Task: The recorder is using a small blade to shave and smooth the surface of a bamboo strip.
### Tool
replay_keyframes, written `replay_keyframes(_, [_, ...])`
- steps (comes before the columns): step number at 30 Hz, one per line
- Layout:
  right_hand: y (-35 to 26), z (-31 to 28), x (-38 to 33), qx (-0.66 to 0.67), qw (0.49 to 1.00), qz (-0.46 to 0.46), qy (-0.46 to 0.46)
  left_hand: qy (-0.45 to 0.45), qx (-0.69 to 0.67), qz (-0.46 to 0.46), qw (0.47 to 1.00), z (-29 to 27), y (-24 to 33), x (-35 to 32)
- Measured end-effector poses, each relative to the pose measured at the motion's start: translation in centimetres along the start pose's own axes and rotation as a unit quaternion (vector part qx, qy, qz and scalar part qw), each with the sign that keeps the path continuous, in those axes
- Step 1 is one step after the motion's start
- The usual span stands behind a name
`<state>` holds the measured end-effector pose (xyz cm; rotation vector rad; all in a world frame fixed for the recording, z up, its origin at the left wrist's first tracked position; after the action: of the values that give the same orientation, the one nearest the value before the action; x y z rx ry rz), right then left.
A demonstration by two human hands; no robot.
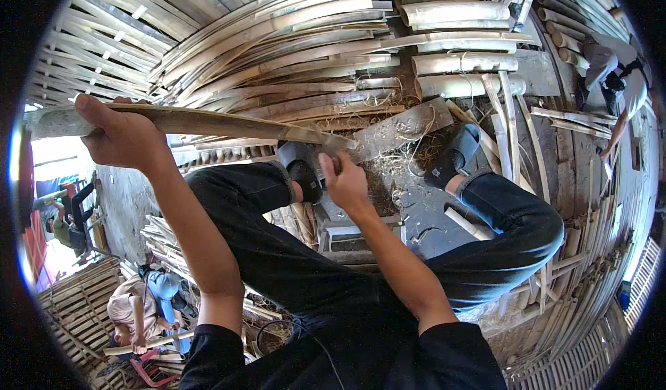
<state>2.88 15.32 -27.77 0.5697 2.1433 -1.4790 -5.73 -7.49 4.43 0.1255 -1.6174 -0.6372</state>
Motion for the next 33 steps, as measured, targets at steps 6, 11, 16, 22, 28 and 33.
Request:
replay_keyframes(6, [10.8,1.9,8.4,-0.174,0.982,0.063,0.018,0.013,-0.06,-0.037,0.997,0.2,0.5,-0.9])
replay_keyframes(11, [11.9,-0.5,9.4,-0.176,0.98,0.093,0.001,0.004,-0.049,-0.08,0.996,-0.5,1.0,-1.3])
replay_keyframes(16, [1.0,-0.6,3.9,-0.087,0.995,-0.03,-0.031,-0.002,-0.101,-0.082,0.991,-0.9,0.3,-0.3])
replay_keyframes(22, [22.9,-2.3,12.7,-0.324,0.939,0.116,-0.021,-0.037,-0.19,-0.072,0.978,0.9,-0.1,-1.7])
replay_keyframes(28, [9.8,-3.6,9.1,0.142,0.969,0.15,-0.134,-0.025,-0.161,-0.106,0.981,0.2,-0.4,-0.6])
replay_keyframes(33, [-2.2,-5.7,5.3,0.132,0.989,-0.007,-0.07,-0.025,-0.149,-0.103,0.983,-0.1,-1.6,0.1])
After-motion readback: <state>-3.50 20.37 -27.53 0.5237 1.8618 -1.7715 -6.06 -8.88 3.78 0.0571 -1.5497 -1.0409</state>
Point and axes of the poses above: each hand's wrist, its own x-axis towards the middle knuckle, its own z-axis out of the palm, y = z × x, the point moved 5 cm from there along x, towards the middle knuckle, and after that the axes turned 10 degrees about z, right-handed, at the moved point
